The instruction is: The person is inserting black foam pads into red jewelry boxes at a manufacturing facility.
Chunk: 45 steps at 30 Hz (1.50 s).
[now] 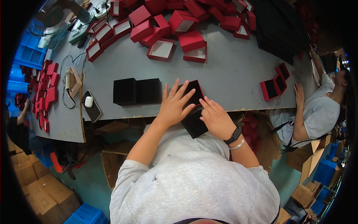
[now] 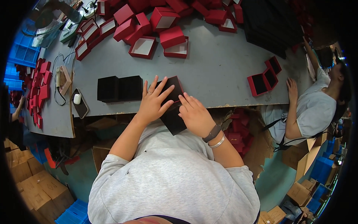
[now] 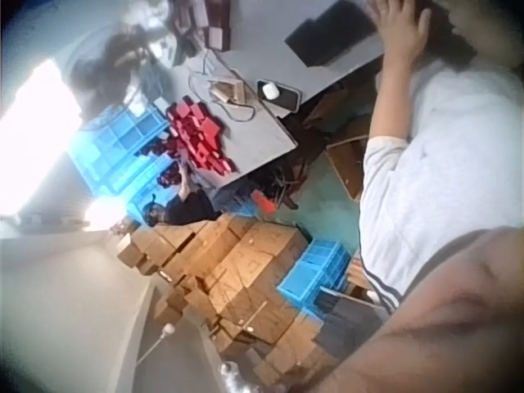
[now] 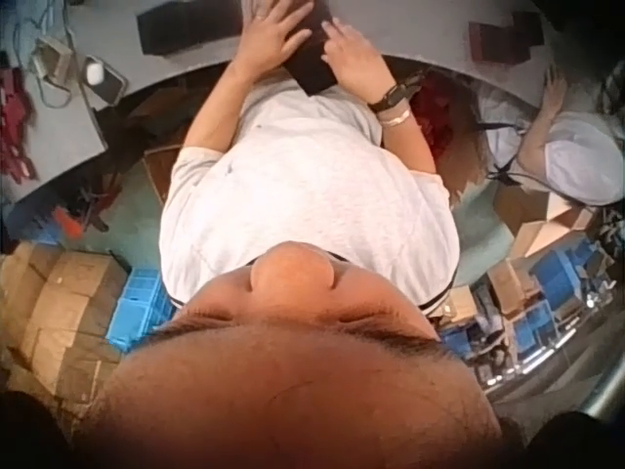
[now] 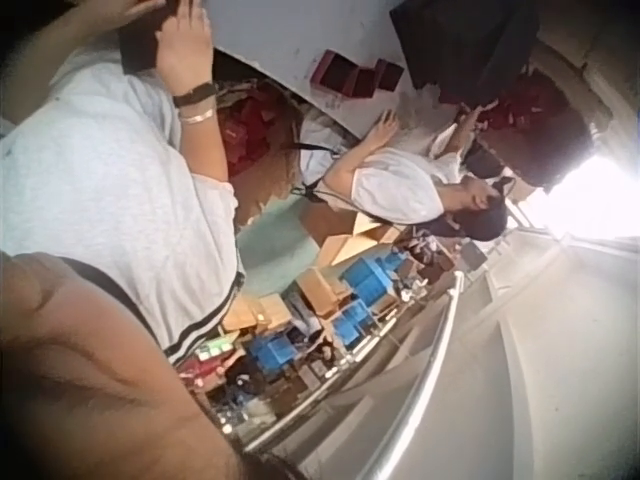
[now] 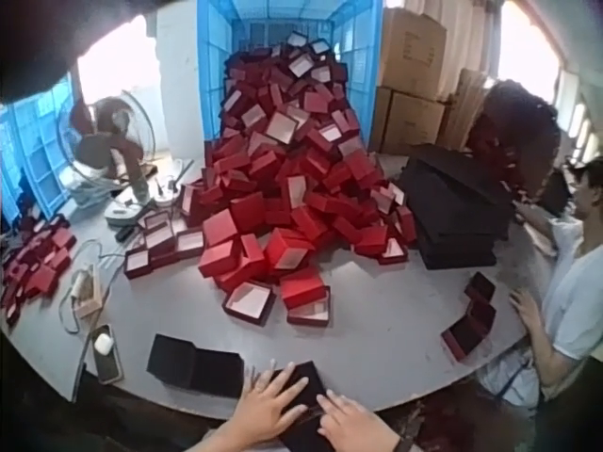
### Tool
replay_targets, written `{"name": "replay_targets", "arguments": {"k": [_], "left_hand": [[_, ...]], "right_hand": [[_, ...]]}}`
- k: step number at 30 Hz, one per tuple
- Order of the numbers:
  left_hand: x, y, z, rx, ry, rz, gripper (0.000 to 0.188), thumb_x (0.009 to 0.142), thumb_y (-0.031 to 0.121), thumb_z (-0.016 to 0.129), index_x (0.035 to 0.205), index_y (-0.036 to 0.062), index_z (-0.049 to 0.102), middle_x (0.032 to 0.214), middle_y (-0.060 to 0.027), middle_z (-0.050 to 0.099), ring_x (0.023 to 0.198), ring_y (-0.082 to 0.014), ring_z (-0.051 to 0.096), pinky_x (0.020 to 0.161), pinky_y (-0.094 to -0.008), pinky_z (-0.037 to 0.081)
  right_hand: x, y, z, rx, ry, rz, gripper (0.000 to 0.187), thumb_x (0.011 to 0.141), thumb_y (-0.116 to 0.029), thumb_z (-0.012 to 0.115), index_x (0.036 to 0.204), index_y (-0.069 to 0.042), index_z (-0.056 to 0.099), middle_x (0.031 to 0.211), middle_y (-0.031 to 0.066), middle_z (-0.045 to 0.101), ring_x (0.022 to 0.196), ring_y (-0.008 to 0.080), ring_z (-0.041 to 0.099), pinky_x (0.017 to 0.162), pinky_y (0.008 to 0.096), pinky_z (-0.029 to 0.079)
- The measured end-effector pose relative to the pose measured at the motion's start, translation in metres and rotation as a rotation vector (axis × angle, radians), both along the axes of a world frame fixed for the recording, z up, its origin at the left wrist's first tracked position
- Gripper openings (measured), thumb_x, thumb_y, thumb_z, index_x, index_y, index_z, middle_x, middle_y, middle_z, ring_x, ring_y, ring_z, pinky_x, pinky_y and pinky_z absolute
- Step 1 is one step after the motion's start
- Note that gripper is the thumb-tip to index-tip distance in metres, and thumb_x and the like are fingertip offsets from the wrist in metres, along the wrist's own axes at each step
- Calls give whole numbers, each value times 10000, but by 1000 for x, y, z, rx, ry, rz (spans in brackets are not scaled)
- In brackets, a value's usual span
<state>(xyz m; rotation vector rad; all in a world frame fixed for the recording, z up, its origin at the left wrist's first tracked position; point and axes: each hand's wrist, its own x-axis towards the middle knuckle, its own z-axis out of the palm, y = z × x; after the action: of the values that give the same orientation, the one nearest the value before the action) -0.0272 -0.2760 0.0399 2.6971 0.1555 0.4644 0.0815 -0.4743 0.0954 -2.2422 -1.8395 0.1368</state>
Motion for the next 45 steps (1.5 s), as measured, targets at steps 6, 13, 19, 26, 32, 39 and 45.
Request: {"name": "replay_targets", "arguments": {"k": [6, 13, 19, 26, 32, 39, 45], "left_hand": [[-11, -6, 3, -59, -108, 70, 440, 881, 269, 711, 1287, 111, 650, 1407, -88, 556, 1374, -321, 451, 1180, -551, 272], [-4, -8, 25, -3, 22, 92, 369, 837, 210, 736, 1178, 82, 677, 1232, -79, 630, 1162, -275, 600, 1133, -483, 377], [13, -2, 37, 28, 57, 59, 432, 824, 239, 752, 1220, 94, 656, 1241, -72, 615, 1174, -276, 589, 1129, -470, 384], [23, 8, 43, 80, 203, -23, 537, 798, 270, 781, 1301, 153, 635, 1259, -53, 606, 1199, -273, 569, 1083, -447, 414], [31, 9, 55, 93, 316, -58, 640, 761, 317, 818, 1354, 190, 614, 1232, -41, 598, 1145, -269, 580, 982, -422, 451], [37, 34, 69, 19, 312, -103, 722, 738, 326, 840, 1391, 171, 573, 1224, -93, 596, 1110, -313, 577, 974, -432, 462], [46, 117, 61, 70, 99, 270, 682, 758, 269, 828, 1368, 105, 570, 1263, -121, 595, 1137, -361, 565, 971, -446, 485]], "right_hand": [[3, -2, 5, 50, -27, 13, 167, 911, -194, 658, 951, -43, 599, 1388, 179, 585, 1380, 301, 481, 1148, 469, 364], [5, -4, 1, 40, 10, 47, 159, 899, -189, 666, 943, -53, 597, 1384, 160, 589, 1345, 278, 512, 1131, 467, 377], [1, 3, -2, 38, 45, 85, 167, 884, -193, 681, 928, -58, 593, 1351, 155, 604, 1327, 276, 525, 1133, 467, 377], [3, 14, -5, 39, 53, 82, 192, 892, -206, 685, 934, -42, 594, 1364, 202, 562, 1381, 348, 466, 1148, 493, 354], [7, 26, -13, 5, 33, 69, 199, 903, -202, 674, 981, -29, 618, 1367, 236, 539, 1403, 374, 434, 1158, 523, 326], [15, 13, -14, 22, 26, 45, 191, 899, -200, 672, 1002, -46, 627, 1338, 173, 579, 1383, 317, 467, 1148, 490, 338], [65, -64, -19, 68, -88, -386, 161, 907, -144, 668, 966, -18, 587, 1382, 216, 525, 1401, 452, 389, 1118, 537, 357]]}}
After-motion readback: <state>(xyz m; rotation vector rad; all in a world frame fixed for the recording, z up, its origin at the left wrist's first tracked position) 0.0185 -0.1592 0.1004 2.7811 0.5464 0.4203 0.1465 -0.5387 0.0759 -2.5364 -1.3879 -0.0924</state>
